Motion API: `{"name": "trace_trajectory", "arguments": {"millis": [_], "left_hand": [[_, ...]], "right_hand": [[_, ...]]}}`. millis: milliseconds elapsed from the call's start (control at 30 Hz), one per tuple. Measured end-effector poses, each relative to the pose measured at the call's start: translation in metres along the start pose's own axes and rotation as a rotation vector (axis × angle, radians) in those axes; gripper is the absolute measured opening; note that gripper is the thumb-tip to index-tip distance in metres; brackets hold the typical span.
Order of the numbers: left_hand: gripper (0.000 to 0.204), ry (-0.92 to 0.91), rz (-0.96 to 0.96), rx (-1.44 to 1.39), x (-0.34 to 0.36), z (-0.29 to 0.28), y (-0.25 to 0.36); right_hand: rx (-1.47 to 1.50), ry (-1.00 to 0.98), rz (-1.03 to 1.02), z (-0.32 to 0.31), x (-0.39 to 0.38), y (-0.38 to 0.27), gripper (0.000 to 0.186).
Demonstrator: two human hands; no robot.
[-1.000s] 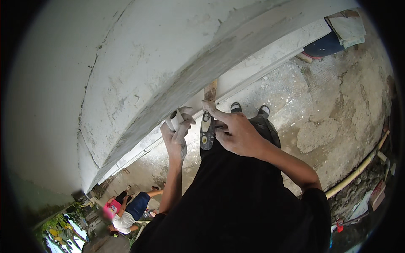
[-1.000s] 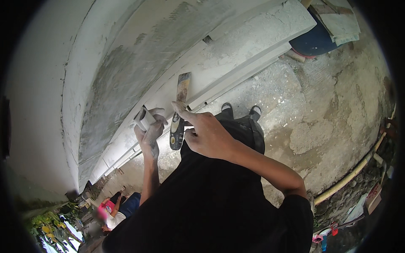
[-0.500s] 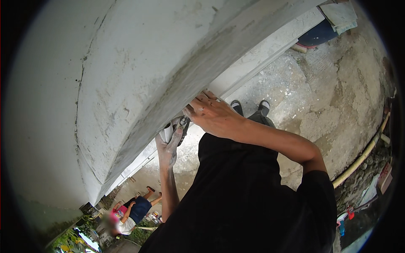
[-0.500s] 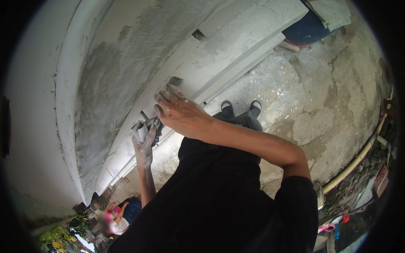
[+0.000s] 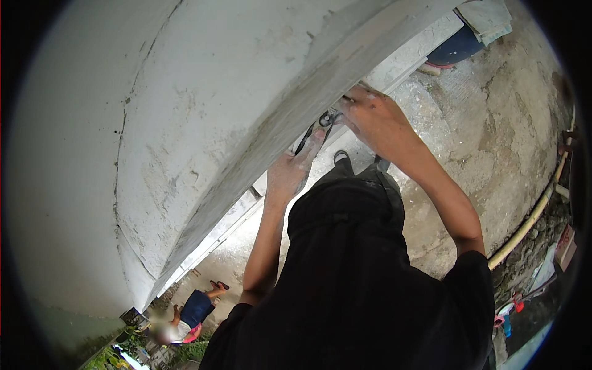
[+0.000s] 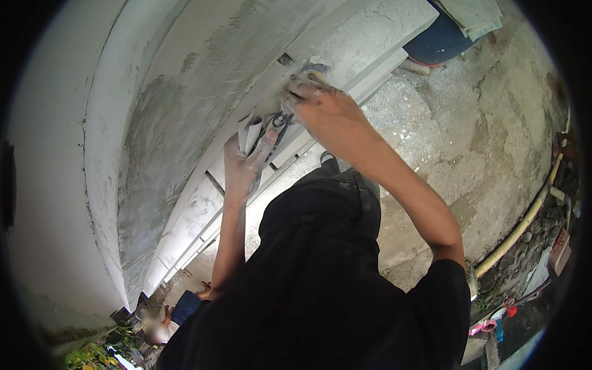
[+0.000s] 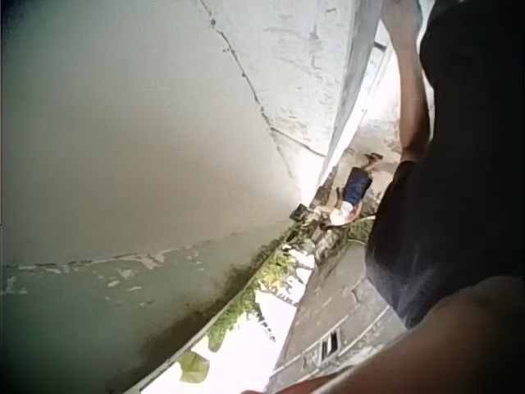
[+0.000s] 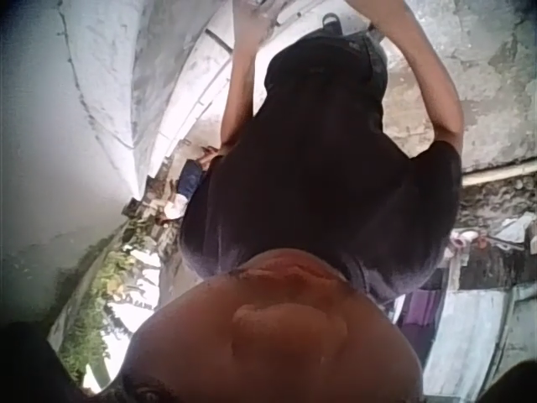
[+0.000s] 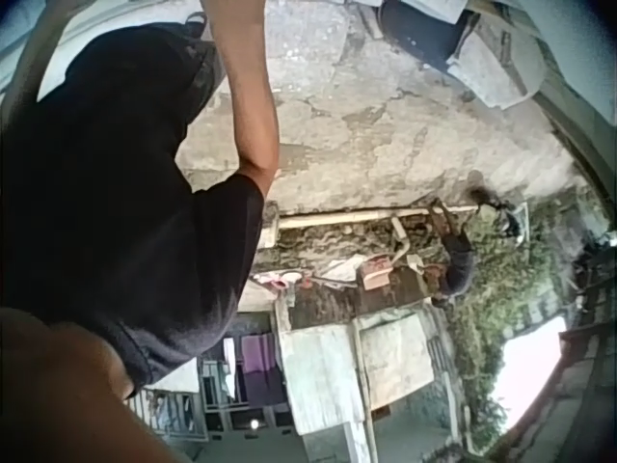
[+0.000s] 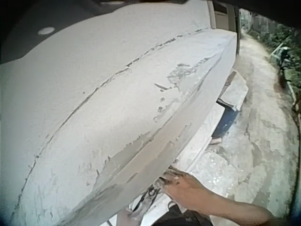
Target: Scraping and smoothing concrete wall surfaces using a metal scraper tool.
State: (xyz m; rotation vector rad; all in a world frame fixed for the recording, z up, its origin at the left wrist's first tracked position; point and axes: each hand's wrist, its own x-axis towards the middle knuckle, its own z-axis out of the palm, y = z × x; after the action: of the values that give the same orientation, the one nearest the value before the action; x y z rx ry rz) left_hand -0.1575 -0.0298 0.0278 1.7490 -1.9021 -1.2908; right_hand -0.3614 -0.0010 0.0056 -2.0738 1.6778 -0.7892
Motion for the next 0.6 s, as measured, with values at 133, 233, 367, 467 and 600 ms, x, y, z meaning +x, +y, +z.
{"name": "trace_trajectory", "arguments": {"millis": [133,233,367,467,600], "left_hand": [[0.038,0.074,0.037,-0.313,-0.042,-0.033,-0.045],[0.036,0.224,0.070,-0.369,-0.078,-0.049,-0.069],[0.036,0.367,0.034,-0.467,-0.089,-0.055,-0.097],[0.035,0.426,0.006,-0.474,-0.079,-0.047,-0.083],[0.040,0.258,0.011,-0.480,-0.075,-0.043,-0.078]], "right_hand": [[-0.002,0.147,-0.234,0.039,-0.013,-0.036,0.035],[0.129,0.074,-0.261,0.062,-0.009,-0.075,0.033],[0.159,0.015,-0.297,0.074,-0.003,-0.088,0.031],[0.195,-0.038,-0.246,0.070,0.003,-0.079,0.033],[0.177,0.018,-0.216,0.059,0.000,-0.074,0.029]]}}
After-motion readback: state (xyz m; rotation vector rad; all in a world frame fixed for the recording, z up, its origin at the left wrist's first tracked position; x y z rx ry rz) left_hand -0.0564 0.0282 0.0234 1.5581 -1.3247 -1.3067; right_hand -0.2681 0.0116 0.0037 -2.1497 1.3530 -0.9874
